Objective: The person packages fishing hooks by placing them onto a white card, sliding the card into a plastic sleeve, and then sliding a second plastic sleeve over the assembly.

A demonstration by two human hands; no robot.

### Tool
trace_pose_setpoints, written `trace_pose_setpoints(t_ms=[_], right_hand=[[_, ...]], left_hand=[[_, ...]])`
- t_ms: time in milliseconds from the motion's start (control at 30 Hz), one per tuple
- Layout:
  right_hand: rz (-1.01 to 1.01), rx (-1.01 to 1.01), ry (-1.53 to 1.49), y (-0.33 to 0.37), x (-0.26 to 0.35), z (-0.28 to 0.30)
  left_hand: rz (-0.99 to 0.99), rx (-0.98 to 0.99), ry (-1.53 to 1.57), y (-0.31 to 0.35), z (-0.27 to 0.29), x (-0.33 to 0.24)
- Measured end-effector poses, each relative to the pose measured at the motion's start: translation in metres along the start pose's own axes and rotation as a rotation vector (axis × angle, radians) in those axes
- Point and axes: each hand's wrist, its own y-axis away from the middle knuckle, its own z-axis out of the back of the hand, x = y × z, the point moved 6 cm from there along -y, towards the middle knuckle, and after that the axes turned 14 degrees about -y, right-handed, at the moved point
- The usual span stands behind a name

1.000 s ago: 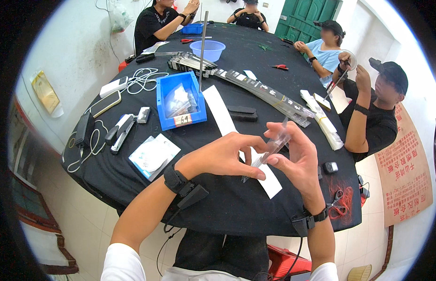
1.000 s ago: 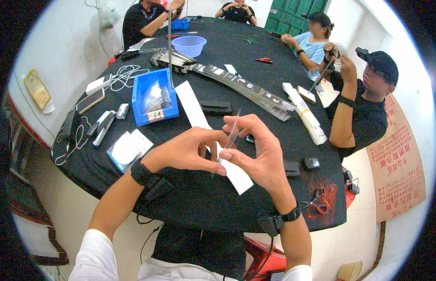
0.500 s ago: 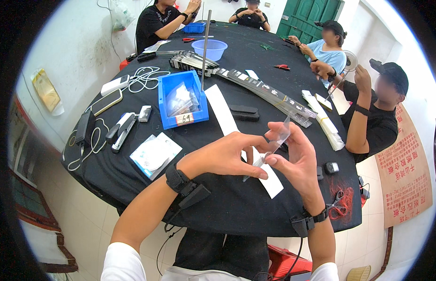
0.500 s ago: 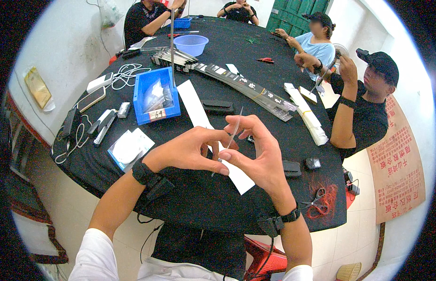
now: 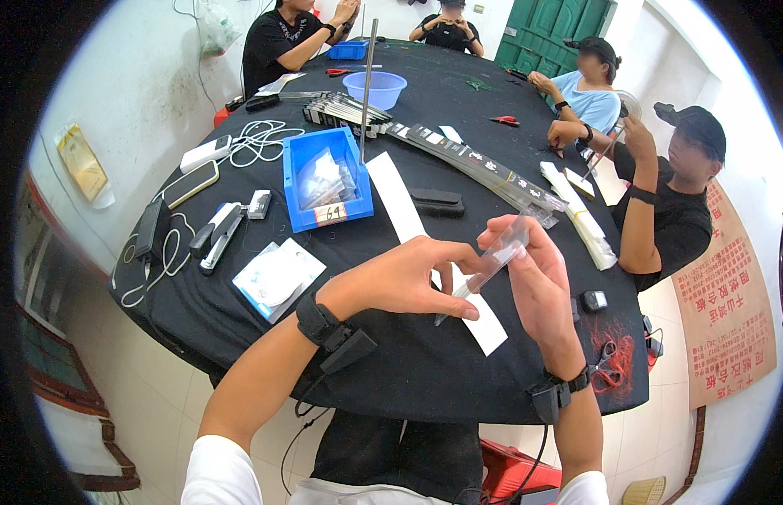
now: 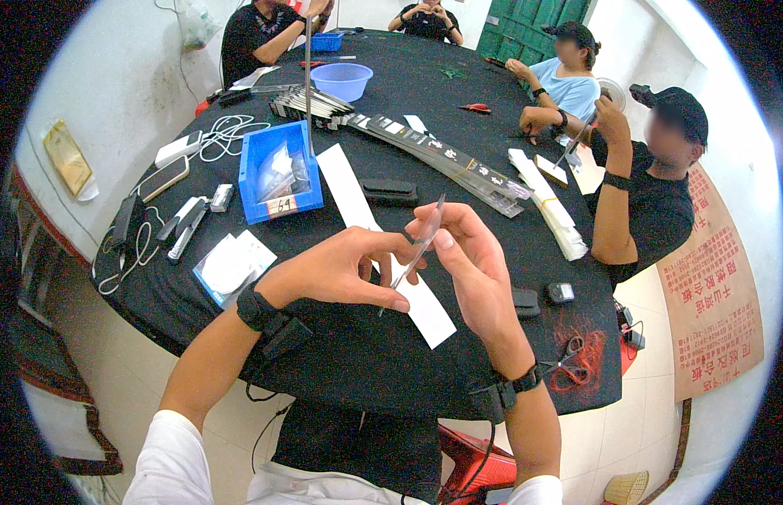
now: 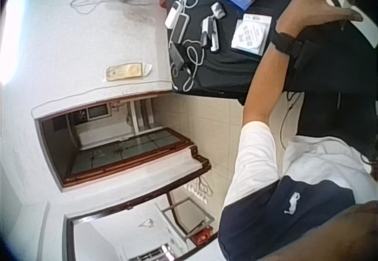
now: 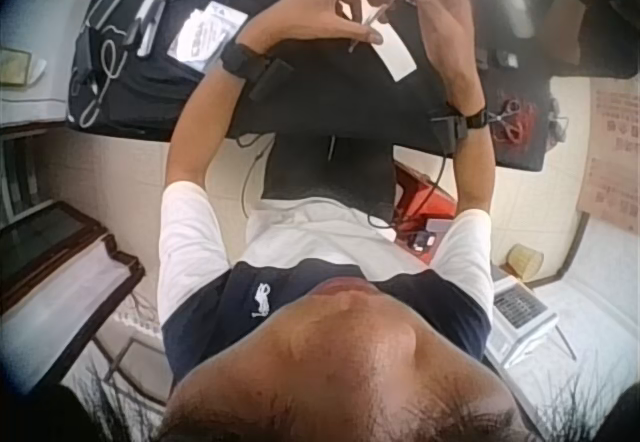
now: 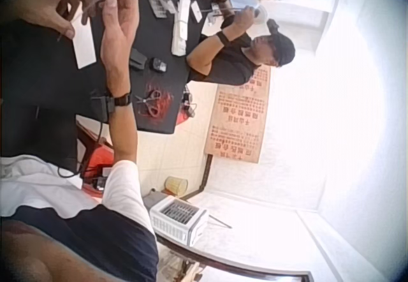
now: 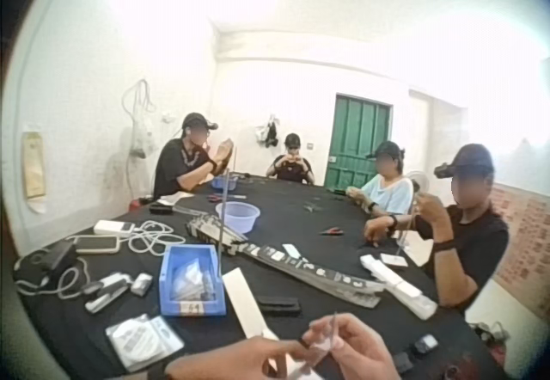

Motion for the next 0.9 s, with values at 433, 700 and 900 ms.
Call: trace_pose_setpoints(t_ms=[433, 700, 900], right_hand=[[-0.003, 0.041, -0.116, -0.003, -0.004, -0.002], [-0.042, -0.086, -0.081, -0.025, 0.055, 0.026], [-0.468, -0.123, 0.401, -0.023, -0.001, 0.028]], left_hand=[[0.008, 0.043, 0.084, -0.001, 0.0, -0.002], [0.133, -0.235, 0.284, 0.005, 0.038, 0.011], [0.22, -0.65, 0.231, 0.015, 0.062, 0.043]])
